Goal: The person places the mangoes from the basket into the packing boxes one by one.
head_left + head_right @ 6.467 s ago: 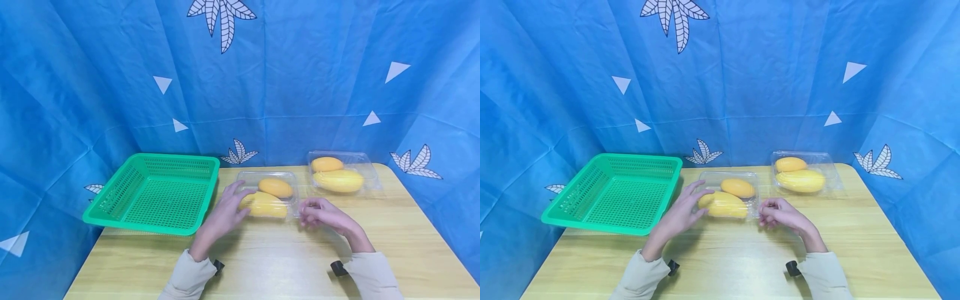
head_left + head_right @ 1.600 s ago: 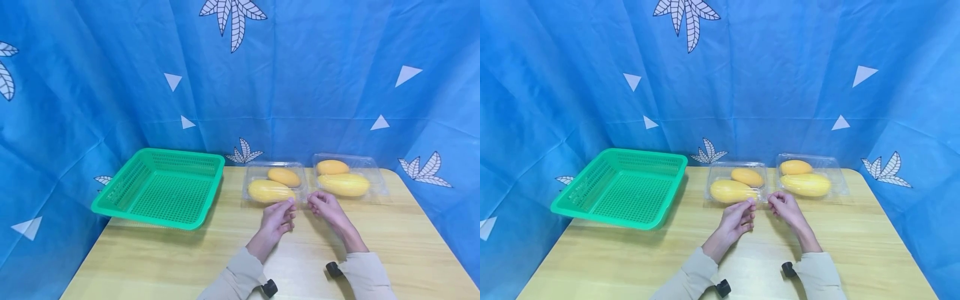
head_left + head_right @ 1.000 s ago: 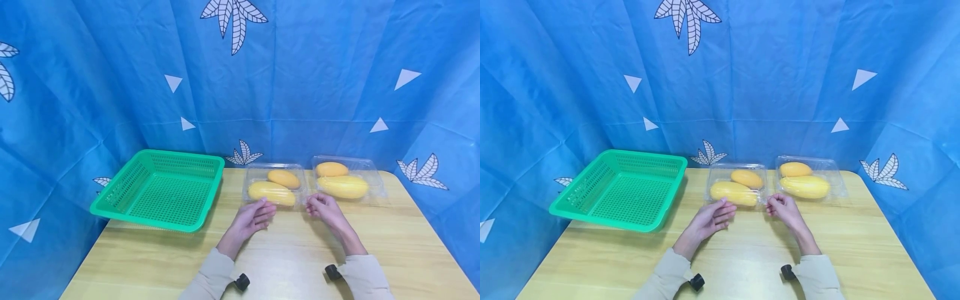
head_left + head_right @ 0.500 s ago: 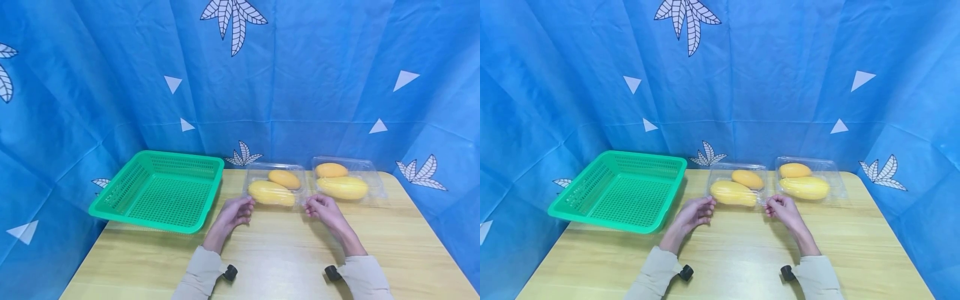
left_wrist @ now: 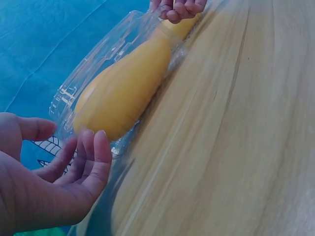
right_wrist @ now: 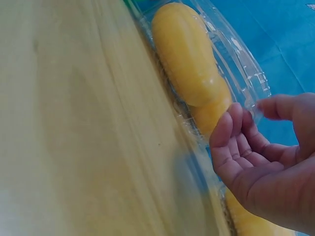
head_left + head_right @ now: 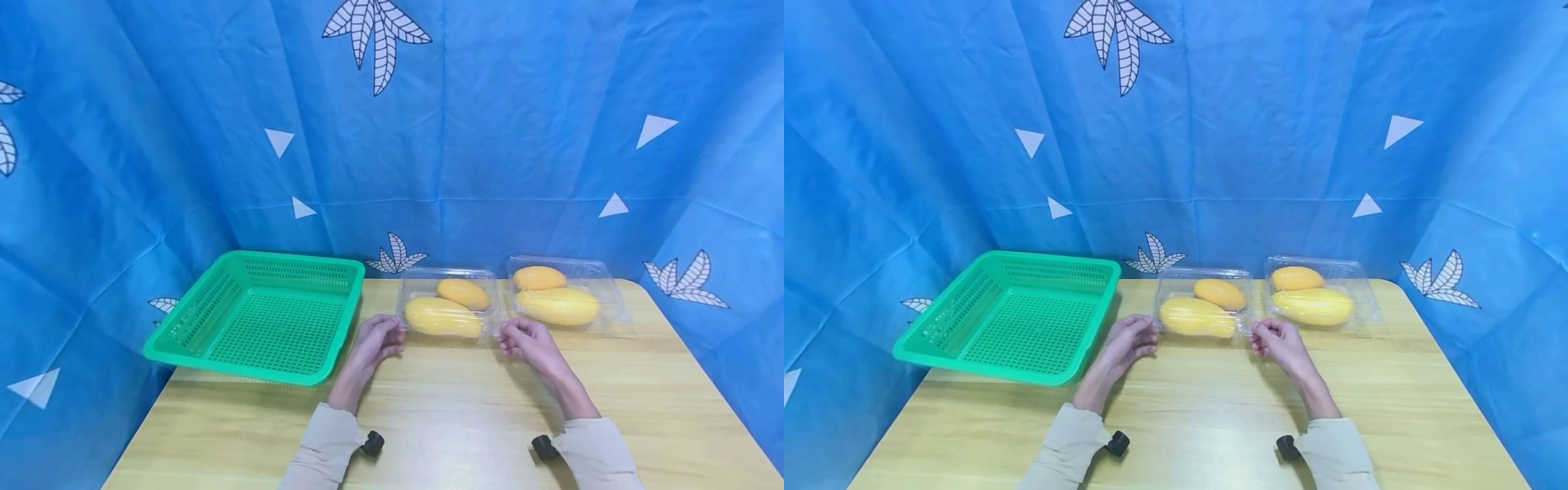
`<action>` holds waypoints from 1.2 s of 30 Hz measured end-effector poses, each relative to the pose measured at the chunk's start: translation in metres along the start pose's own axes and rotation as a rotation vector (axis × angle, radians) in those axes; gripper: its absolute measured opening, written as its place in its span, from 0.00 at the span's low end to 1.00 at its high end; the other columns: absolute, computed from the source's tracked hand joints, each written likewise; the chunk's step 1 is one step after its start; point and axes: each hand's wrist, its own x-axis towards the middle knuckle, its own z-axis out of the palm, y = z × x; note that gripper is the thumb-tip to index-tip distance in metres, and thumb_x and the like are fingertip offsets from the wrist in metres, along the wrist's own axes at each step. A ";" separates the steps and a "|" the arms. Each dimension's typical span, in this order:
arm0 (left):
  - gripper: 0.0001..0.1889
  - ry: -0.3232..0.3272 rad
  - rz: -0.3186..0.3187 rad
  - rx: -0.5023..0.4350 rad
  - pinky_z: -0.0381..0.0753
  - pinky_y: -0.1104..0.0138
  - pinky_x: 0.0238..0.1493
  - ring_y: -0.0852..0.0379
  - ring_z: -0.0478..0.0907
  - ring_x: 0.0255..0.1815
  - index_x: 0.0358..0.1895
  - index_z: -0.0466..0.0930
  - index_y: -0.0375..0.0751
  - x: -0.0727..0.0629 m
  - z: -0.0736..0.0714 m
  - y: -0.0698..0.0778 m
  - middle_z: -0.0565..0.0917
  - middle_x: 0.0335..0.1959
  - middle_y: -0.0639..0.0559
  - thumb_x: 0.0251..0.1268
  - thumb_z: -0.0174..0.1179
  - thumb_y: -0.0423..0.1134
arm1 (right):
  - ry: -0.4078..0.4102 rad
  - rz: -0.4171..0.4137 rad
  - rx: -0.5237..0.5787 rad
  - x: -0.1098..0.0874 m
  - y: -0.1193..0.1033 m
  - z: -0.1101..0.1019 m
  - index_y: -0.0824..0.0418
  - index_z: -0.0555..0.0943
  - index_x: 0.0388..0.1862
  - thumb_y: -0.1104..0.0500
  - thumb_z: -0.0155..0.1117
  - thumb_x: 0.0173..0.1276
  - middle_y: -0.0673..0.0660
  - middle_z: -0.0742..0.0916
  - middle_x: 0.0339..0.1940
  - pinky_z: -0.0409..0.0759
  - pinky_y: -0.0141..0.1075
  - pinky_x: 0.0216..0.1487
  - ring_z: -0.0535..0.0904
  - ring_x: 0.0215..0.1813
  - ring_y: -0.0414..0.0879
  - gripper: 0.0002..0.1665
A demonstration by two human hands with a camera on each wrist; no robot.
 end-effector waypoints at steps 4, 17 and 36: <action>0.19 -0.005 0.038 -0.062 0.86 0.62 0.47 0.53 0.82 0.40 0.60 0.74 0.26 -0.001 0.000 0.000 0.83 0.43 0.42 0.74 0.60 0.34 | -0.062 0.020 -0.007 -0.004 0.004 0.003 0.79 0.72 0.60 0.53 0.61 0.78 0.65 0.84 0.45 0.86 0.38 0.48 0.83 0.43 0.51 0.29; 0.19 -0.022 0.055 -0.114 0.86 0.62 0.49 0.53 0.84 0.40 0.61 0.75 0.22 0.002 -0.003 -0.001 0.85 0.43 0.40 0.73 0.60 0.31 | -0.287 -0.007 0.058 -0.016 0.013 0.021 0.83 0.65 0.66 0.57 0.60 0.79 0.74 0.84 0.54 0.83 0.45 0.59 0.85 0.55 0.61 0.33; 0.19 -0.039 0.038 -0.098 0.87 0.60 0.47 0.53 0.84 0.37 0.59 0.75 0.22 0.001 -0.004 0.001 0.85 0.41 0.38 0.70 0.62 0.29 | -0.183 0.059 0.337 -0.009 0.013 0.100 0.81 0.69 0.66 0.58 0.63 0.77 0.71 0.85 0.55 0.82 0.44 0.60 0.86 0.54 0.54 0.31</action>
